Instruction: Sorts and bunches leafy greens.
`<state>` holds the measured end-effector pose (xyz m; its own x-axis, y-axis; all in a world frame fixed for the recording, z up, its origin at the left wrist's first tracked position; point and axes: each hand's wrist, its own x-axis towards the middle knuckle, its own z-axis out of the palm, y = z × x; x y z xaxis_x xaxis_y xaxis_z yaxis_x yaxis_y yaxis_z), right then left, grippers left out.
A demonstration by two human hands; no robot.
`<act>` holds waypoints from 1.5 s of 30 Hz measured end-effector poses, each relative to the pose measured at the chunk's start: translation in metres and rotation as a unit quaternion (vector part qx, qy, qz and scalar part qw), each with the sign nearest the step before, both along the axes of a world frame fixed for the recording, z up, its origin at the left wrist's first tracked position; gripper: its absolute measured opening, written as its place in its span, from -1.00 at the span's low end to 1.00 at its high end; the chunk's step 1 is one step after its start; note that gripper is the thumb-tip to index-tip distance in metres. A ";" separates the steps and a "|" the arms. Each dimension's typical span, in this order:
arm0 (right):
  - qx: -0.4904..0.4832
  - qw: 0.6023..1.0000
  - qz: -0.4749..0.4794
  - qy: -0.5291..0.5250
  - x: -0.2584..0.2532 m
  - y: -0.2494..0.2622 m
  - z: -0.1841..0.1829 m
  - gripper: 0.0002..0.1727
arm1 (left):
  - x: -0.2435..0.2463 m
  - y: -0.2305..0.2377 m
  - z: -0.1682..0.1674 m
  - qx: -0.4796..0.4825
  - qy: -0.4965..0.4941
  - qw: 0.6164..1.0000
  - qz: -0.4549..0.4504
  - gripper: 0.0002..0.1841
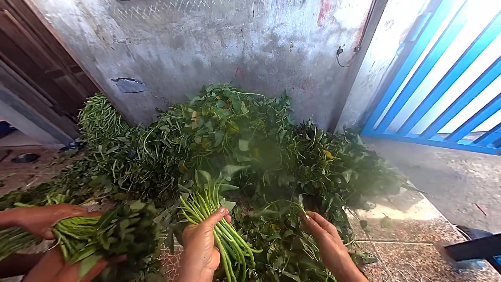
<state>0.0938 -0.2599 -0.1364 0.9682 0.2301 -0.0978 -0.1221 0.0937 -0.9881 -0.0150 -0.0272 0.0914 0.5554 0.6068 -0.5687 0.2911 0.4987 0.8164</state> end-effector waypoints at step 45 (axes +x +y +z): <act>-0.414 0.783 0.196 -0.422 -0.127 0.052 0.031 -0.86 | 0.013 0.022 -0.094 0.231 -0.156 0.960 0.026 -0.65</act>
